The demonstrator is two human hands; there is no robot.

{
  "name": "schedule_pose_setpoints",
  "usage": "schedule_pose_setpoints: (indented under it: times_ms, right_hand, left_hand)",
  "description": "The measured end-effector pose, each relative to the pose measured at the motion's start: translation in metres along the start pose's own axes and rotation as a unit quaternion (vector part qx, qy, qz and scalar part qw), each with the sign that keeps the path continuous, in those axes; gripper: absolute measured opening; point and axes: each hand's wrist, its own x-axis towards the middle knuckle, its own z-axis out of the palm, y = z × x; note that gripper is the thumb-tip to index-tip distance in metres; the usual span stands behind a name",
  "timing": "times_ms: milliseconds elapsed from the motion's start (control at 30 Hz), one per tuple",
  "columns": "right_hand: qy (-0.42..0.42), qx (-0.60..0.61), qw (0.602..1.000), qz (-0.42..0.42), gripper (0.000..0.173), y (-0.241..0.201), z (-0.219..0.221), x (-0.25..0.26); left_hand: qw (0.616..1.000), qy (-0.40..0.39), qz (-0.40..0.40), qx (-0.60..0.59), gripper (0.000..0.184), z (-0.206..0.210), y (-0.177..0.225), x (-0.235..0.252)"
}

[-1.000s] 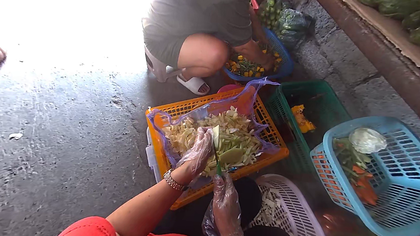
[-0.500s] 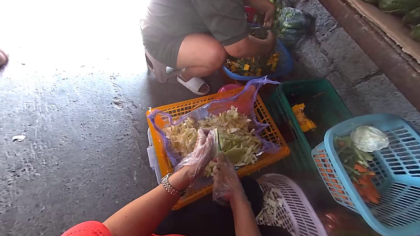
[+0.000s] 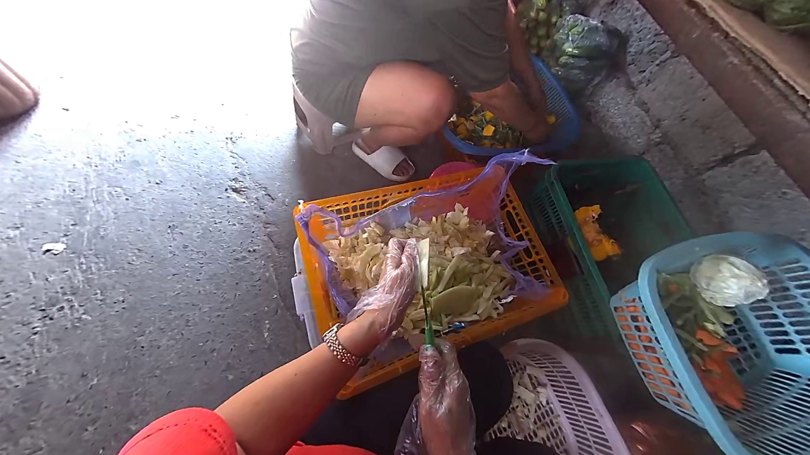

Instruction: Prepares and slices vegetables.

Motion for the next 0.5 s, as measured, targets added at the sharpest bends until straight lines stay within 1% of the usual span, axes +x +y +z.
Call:
schedule_pose_setpoints:
  times_ms: [167,267,500]
  right_hand:
    - [-0.004,-0.005,1.0,0.006,0.042,0.001,0.0,0.002]
    - [-0.004,-0.018,1.0,0.012,0.042,0.0,0.002,0.005]
    - [-0.02,-0.026,0.999,0.021,0.036,0.0,0.004,0.026]
  left_hand:
    - [1.0,0.001,-0.007,0.015,0.039,0.0,0.006,-0.004]
    - [1.0,-0.012,-0.009,0.028,0.044,-0.003,0.007,-0.009]
    - [1.0,-0.008,0.005,-0.01,0.041,0.0,0.002,-0.011]
